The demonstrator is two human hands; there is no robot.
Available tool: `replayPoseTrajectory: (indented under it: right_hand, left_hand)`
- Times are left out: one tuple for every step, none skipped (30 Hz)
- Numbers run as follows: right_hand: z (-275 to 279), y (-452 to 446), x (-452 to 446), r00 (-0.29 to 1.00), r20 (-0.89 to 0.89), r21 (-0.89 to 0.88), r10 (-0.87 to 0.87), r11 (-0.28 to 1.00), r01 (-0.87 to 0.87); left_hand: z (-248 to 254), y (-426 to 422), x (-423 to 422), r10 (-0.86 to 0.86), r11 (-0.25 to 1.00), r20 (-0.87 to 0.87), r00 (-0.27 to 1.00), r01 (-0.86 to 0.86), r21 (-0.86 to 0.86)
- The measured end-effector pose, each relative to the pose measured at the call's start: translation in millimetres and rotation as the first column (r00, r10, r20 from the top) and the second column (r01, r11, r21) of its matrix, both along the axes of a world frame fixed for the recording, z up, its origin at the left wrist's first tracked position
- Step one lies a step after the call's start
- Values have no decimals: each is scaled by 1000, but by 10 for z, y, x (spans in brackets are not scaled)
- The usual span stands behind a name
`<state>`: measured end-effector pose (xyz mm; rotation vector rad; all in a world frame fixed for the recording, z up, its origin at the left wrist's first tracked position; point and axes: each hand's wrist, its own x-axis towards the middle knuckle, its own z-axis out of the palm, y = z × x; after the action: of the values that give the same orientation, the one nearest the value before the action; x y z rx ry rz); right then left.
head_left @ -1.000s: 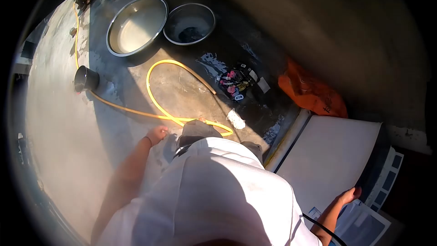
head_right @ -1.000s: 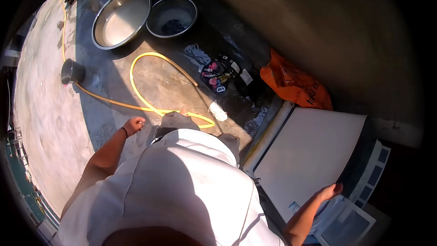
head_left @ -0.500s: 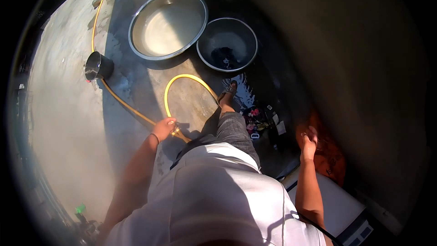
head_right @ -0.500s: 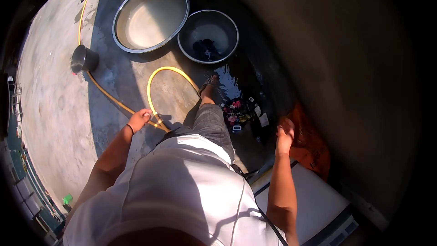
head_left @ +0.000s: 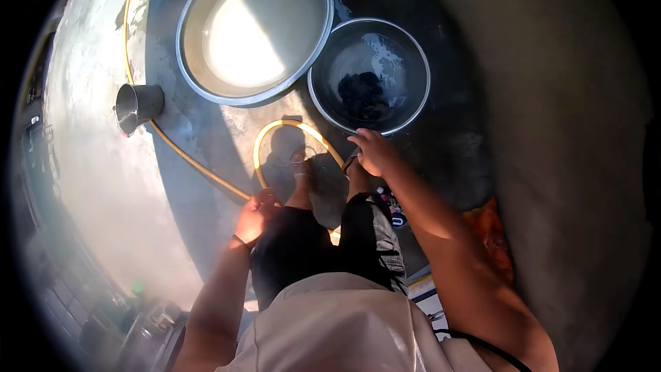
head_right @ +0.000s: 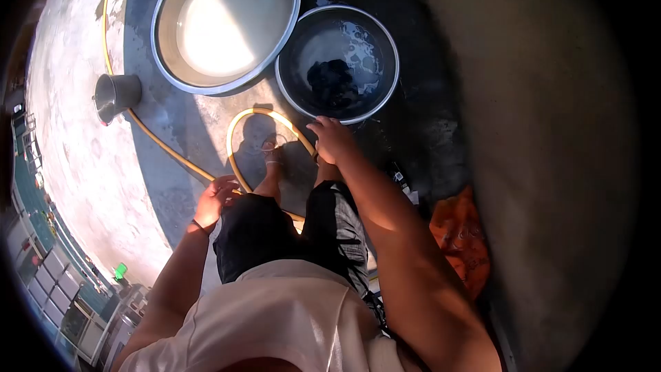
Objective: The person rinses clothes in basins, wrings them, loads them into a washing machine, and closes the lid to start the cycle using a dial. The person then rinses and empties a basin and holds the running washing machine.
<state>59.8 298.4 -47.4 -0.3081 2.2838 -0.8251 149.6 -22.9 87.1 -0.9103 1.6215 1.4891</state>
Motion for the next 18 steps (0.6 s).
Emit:
replayPoseTrajectory:
  right_hand:
    - [-84, -149, -193, 998, -14, 87, 66, 994, -64]
    - [-229, -299, -392, 991, -24, 173, 133, 977, -127]
    - [-407, -432, -526, 992, -2, 177, 124, 977, -122]
    - [-616, -582, -572, 995, -56, 176, 82, 982, -71]
    - [-854, -703, -647, 993, -115, 178, 35, 984, -14]
    - [-1063, -807, -799, 995, -98, 192, 21, 981, -1]
    - [-1307, -923, -897, 989, -141, 188, 48, 982, -21]
    - [-1533, -1026, -916, 982, -171, 174, 83, 983, -52]
    - [-1798, -1082, -884, 987, -139, 168, 84, 984, -60]
    - [-2084, -1126, -884, 984, -167, 189, 59, 982, -27]
    - [-2385, -1170, -919, 980, -198, 205, 31, 979, 11]
    - [-2686, -1141, -912, 978, -194, 259, 77, 966, -25]
    - [-2908, -1068, -949, 976, -150, 333, 155, 938, -97]
    - [-3086, -952, -1002, 973, -93, 389, 209, 908, -158]
    - [-3304, -788, -1031, 966, -94, 434, 240, 883, -177]
    - [-3454, -595, -1074, 958, -84, 501, 273, 843, -196]
    - [-3593, -362, -1071, 958, -69, 563, 280, 803, -194]
    - [-3691, -117, -1055, 969, 13, 639, 246, 743, -197]
  left_hand:
    - [-76, 89, -140, -6, 1000, 16, 1000, 6, 3]
    - [-190, 170, -264, -123, 992, -39, 992, 124, 21]
    - [-322, 230, -337, -238, 969, -89, 967, 242, 39]
    - [-495, 243, -340, -245, 967, -53, 968, 248, 55]
    - [-729, 250, -394, -290, 951, -66, 955, 295, 87]
    - [-993, 237, -518, -335, 931, -99, 937, 345, 119]
    - [-1258, 186, -609, -342, 927, -87, 936, 351, 134]
    - [-1467, 106, -642, -391, 912, -80, 917, 397, 103]
    - [-1619, 40, -658, -437, 894, -68, 897, 441, 72]
    - [-1709, 32, -733, -287, 956, 15, 958, 285, 75]
    - [-1785, 32, -817, -291, 955, 36, 956, 287, 73]
    - [-1828, 17, -875, -138, 989, 134, 981, 130, 67]
    - [-1915, -18, -905, 22, 999, 228, 973, -32, 40]
    - [-2027, -62, -908, 30, 998, 256, 966, -44, 48]
    - [-2141, -106, -912, 38, 997, 285, 958, -56, 56]
    - [-2217, -124, -939, 27, 998, 303, 953, -45, 52]
    - [-2317, -160, -891, 19, 998, 329, 944, -38, 52]
    - [-2433, -179, -830, 13, 998, 332, 943, -35, 60]
